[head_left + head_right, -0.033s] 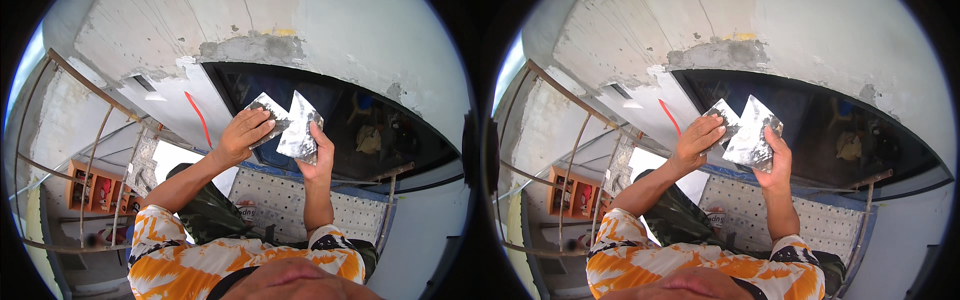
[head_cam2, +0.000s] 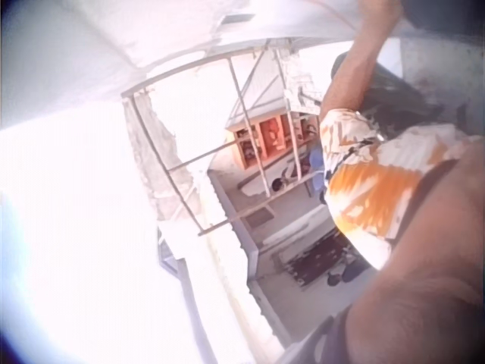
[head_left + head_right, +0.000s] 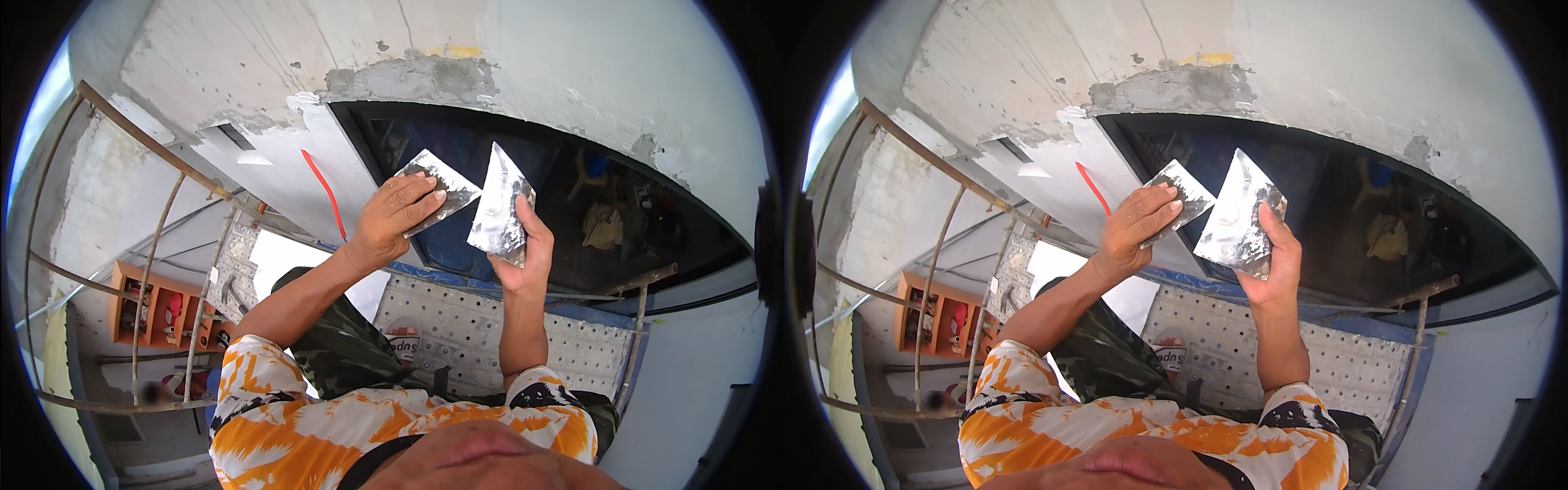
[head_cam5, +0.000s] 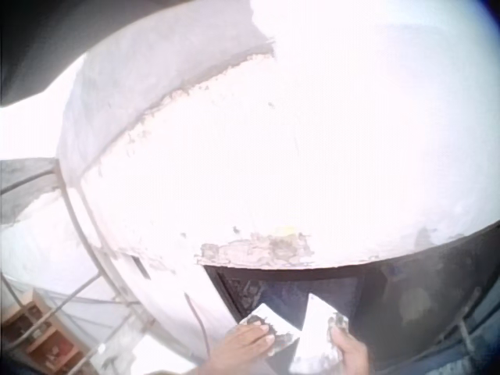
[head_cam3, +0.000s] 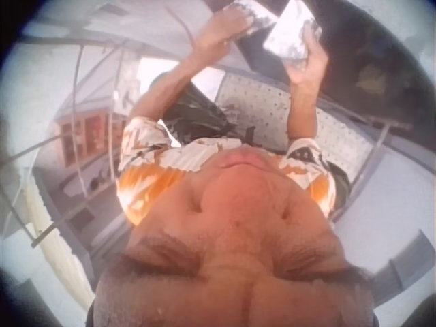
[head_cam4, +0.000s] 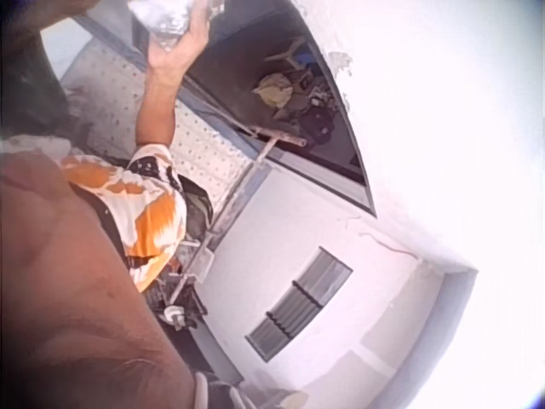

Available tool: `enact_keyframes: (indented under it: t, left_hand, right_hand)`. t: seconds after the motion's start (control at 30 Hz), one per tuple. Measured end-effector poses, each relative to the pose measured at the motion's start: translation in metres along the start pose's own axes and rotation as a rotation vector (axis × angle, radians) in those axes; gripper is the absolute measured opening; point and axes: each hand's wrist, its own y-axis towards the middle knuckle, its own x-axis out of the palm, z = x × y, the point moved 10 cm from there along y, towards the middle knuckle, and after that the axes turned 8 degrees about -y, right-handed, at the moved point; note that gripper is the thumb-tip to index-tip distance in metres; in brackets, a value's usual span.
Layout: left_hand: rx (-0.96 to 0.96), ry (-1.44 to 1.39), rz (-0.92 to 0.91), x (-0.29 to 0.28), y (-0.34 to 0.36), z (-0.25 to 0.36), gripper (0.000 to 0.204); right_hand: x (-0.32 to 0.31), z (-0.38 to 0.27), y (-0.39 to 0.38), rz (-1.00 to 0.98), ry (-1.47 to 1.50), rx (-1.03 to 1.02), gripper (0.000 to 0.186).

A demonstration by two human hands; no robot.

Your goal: The person applies plaster to a ceiling area using a hawk and trowel. They repeatedly scoop plaster from the hawk and smooth it onto the ceiling surface, working along the edge of a window opening.

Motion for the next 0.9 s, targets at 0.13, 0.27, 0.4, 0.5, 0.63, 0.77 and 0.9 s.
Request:
enact_keyframes:
  t: [0.13,0.27,0.4,0.5,0.63,0.77,0.9]
  left_hand:
    - [-0.969,-0.8,0.464,0.001,-0.048,-0.096,0.025]
    - [-1.195,-1.283,0.701,0.025,-0.065,-0.099,0.029]
    - [-1.362,-1.551,0.678,0.04,-0.065,-0.085,0.03]
    - [-1.43,-1.535,0.82,0.026,-0.076,-0.097,0.027]
    - [-1.145,-2.166,0.369,0.03,-0.046,-0.086,0.018]
    - [-1.127,-2.37,0.252,0.045,-0.054,-0.083,0.024]
    - [-1.016,-2.51,0.231,0.047,-0.048,-0.075,0.022]
  right_hand:
    - [0.031,-0.066,-0.016,-0.393,-0.149,-0.557,0.038]
    - [0.085,-0.016,-0.047,-0.704,-1.161,-1.025,0.043]
    - [0.085,0.019,-0.029,-0.576,-1.679,-0.975,0.054]
    - [0.073,0.002,-0.015,-0.375,-1.81,-0.878,0.041]
    - [0.032,0.035,0.016,-0.317,-0.446,0.157,0.039]
    - [0.044,0.047,0.026,-0.247,-0.289,0.038,0.033]
    - [0.067,0.044,0.012,-0.305,-0.319,-0.149,0.032]
